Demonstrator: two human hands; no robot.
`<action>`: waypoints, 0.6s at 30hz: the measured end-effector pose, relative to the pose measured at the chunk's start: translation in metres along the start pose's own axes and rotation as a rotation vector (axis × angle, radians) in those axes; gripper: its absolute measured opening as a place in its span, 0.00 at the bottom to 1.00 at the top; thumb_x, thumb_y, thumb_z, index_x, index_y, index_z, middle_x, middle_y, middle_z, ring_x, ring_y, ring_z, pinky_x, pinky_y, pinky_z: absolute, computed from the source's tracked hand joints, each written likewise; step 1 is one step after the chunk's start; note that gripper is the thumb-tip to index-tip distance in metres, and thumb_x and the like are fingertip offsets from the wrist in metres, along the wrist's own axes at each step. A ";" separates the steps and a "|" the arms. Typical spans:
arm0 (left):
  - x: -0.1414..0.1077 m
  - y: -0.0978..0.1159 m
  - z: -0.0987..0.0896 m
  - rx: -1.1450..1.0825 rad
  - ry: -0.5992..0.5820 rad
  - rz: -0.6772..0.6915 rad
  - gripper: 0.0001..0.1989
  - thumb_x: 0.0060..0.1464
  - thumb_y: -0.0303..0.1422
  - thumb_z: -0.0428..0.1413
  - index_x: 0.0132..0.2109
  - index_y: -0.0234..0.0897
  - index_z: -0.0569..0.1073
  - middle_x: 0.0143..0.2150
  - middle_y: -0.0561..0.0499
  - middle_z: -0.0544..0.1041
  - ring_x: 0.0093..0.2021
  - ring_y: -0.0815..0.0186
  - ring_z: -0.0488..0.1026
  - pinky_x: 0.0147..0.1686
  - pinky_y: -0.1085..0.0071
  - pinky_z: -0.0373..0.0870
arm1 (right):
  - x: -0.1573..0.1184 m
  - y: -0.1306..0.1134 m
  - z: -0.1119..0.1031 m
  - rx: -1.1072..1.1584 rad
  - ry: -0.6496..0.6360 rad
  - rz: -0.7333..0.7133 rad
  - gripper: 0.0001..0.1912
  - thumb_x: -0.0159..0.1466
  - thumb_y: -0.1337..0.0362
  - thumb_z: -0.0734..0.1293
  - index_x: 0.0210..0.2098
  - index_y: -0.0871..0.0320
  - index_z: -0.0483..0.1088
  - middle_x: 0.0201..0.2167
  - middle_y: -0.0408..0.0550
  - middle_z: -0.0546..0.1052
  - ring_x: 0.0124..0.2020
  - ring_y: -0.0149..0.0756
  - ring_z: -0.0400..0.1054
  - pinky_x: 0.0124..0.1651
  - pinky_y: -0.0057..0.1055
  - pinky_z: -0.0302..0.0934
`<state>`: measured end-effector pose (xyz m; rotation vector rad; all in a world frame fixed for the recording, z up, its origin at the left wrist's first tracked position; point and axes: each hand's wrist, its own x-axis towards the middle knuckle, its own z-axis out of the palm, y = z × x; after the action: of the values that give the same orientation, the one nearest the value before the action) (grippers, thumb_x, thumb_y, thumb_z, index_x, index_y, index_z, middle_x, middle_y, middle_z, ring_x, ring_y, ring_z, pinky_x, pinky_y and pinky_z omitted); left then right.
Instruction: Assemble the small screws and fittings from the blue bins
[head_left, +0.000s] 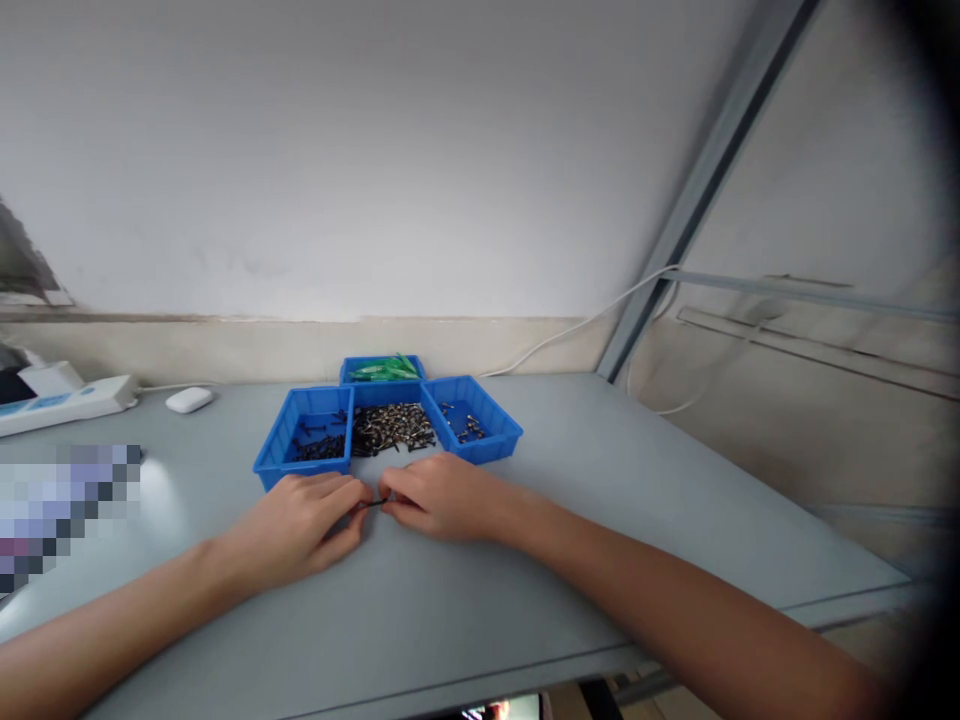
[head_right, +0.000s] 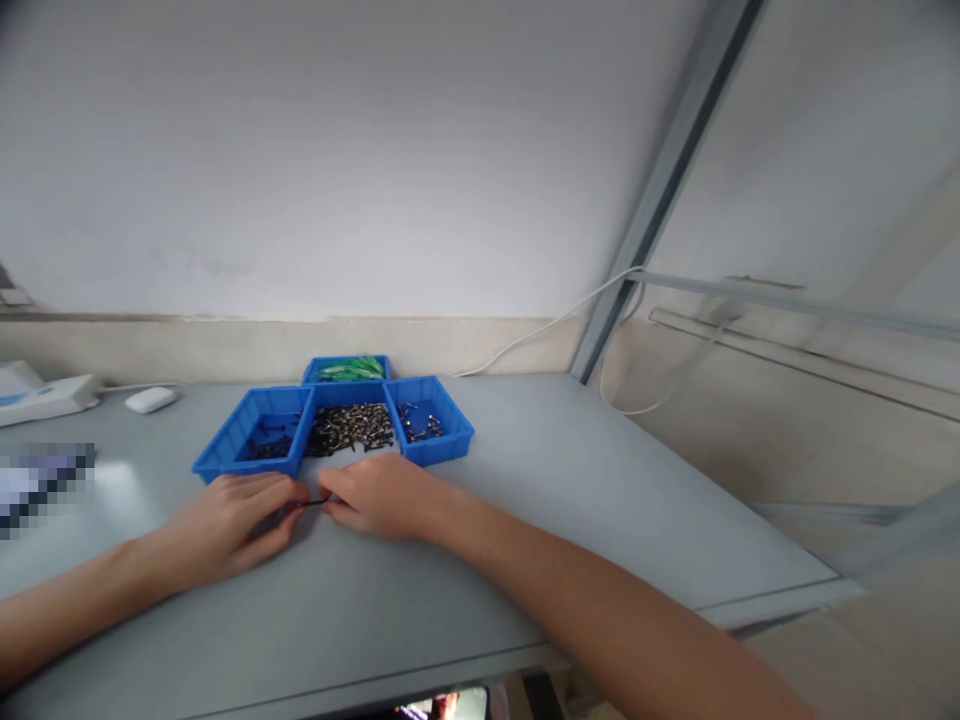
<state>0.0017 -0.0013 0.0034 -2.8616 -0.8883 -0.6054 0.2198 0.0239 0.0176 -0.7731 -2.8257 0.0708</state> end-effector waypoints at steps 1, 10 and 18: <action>0.000 0.000 0.000 0.003 0.006 0.006 0.11 0.62 0.30 0.43 0.35 0.36 0.68 0.26 0.53 0.70 0.26 0.68 0.69 0.25 0.73 0.63 | 0.000 0.000 0.000 -0.002 -0.002 -0.001 0.07 0.65 0.62 0.60 0.35 0.59 0.65 0.27 0.45 0.74 0.28 0.33 0.67 0.29 0.27 0.54; 0.000 -0.001 0.000 -0.011 0.028 0.073 0.11 0.63 0.29 0.43 0.43 0.35 0.69 0.29 0.51 0.72 0.29 0.67 0.71 0.28 0.71 0.66 | -0.001 0.000 0.000 -0.016 0.006 -0.019 0.06 0.65 0.62 0.60 0.34 0.58 0.65 0.26 0.45 0.74 0.27 0.32 0.67 0.28 0.27 0.54; 0.002 -0.001 0.000 -0.006 0.064 0.112 0.11 0.63 0.29 0.43 0.43 0.34 0.70 0.29 0.51 0.72 0.29 0.67 0.72 0.27 0.72 0.67 | -0.002 -0.001 0.001 -0.029 0.018 -0.020 0.06 0.64 0.62 0.60 0.34 0.58 0.65 0.26 0.44 0.74 0.27 0.32 0.66 0.28 0.28 0.52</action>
<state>0.0028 0.0002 0.0044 -2.8563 -0.7131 -0.6836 0.2207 0.0226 0.0163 -0.7475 -2.8234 0.0198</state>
